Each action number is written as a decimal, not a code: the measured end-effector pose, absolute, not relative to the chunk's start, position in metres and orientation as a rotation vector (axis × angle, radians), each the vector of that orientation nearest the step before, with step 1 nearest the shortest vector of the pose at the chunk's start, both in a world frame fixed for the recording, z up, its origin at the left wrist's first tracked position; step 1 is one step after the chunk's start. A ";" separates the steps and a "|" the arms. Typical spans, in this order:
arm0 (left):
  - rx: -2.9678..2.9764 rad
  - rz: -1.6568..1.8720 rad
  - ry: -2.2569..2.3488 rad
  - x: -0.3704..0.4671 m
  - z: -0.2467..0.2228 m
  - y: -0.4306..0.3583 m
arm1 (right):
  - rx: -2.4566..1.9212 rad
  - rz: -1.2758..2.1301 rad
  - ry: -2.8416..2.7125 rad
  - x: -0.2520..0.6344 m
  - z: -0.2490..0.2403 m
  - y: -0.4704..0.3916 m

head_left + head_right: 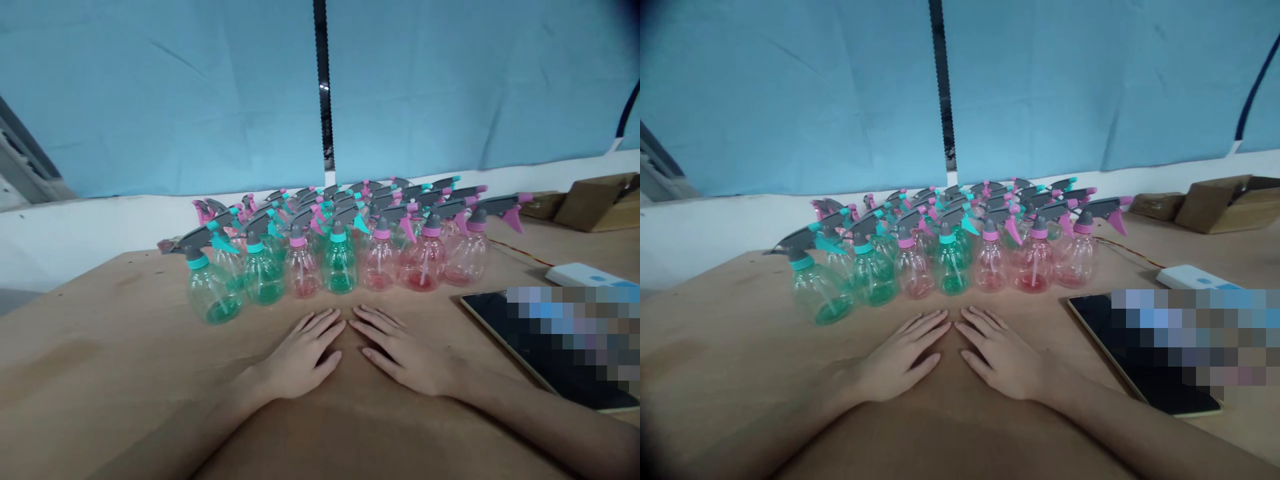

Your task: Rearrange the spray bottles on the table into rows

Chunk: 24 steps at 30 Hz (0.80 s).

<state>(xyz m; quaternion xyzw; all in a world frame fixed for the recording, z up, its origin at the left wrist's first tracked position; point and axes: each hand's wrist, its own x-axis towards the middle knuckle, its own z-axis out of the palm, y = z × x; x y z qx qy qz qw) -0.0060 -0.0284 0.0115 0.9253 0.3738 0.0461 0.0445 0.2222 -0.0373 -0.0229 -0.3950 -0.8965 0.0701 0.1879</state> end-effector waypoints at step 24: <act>1.637 2.067 1.569 -0.138 0.075 0.015 | -1.024 0.294 -2.410 0.221 -0.022 -0.042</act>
